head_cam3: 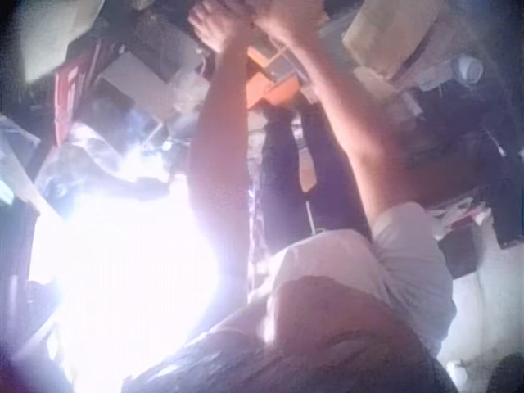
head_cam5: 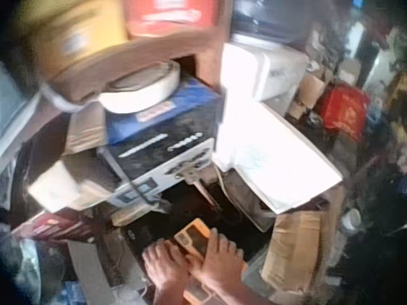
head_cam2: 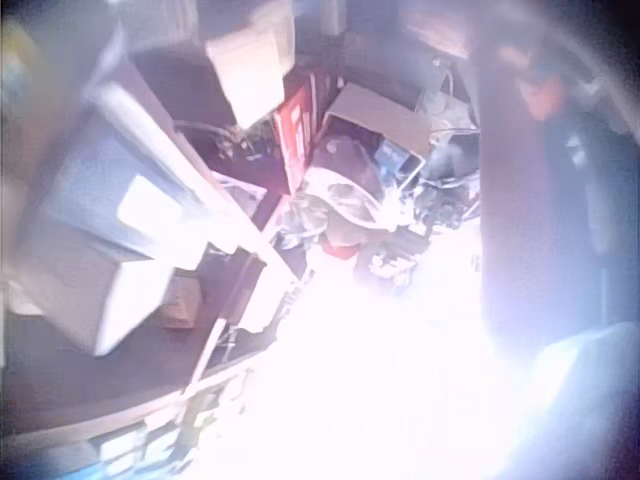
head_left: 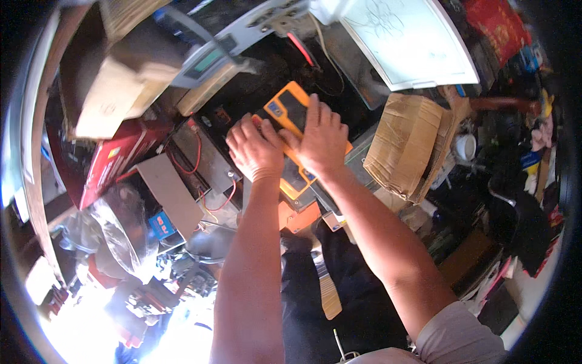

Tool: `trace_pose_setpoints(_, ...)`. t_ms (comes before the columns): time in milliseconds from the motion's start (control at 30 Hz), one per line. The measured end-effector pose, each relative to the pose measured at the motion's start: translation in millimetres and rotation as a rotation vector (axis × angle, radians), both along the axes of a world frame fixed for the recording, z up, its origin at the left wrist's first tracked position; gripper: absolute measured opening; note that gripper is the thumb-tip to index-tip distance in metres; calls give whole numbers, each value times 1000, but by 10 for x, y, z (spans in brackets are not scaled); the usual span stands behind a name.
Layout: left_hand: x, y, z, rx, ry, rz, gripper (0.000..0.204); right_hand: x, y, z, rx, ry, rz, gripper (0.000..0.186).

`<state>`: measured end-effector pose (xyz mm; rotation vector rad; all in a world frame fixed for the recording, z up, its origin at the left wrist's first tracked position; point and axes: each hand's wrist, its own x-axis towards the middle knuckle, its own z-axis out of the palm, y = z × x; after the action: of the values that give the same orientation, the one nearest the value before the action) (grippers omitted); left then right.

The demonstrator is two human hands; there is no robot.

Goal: The person uses a power drill on the front of a blue electric tricycle, then moves into a cluttered workshop. They retrieve a battery tester and repeatedly connect it to a series of batteries, checking terminals and wires.

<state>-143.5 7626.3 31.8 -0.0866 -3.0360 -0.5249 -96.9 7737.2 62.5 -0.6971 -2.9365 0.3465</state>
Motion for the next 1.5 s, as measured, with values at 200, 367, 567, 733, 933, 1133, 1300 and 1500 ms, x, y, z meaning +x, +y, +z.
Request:
trace_pose_setpoints(200,302,-211,183,272,-21,-114,61,-20,151,-28,-24,-148,58,103)
trace_pose_setpoints(367,2143,-1022,397,601,-348,-113,42,9,262,-125,-118,-149,193,101)
trace_pose_setpoints(567,3942,-2154,461,514,-793,371,29,-91,494,-219,-128,-171,272,107)
trace_pose_setpoints(733,4059,-2371,381,564,-760,575,27,-113,554,-263,-293,-164,278,110)
trace_pose_setpoints(933,3857,-2308,338,655,-628,533,30,-69,438,-441,-153,-207,197,103)
trace_pose_setpoints(1133,3480,-2477,167,682,-678,660,39,104,-43,108,-236,68,318,82)
trace_pose_setpoints(1300,2541,-2790,-179,1126,-560,923,41,1059,-1064,306,-822,-290,340,50)
trace_pose_setpoints(1500,1549,-2934,-533,1509,-428,677,51,1015,-1773,-282,-589,-107,534,52)
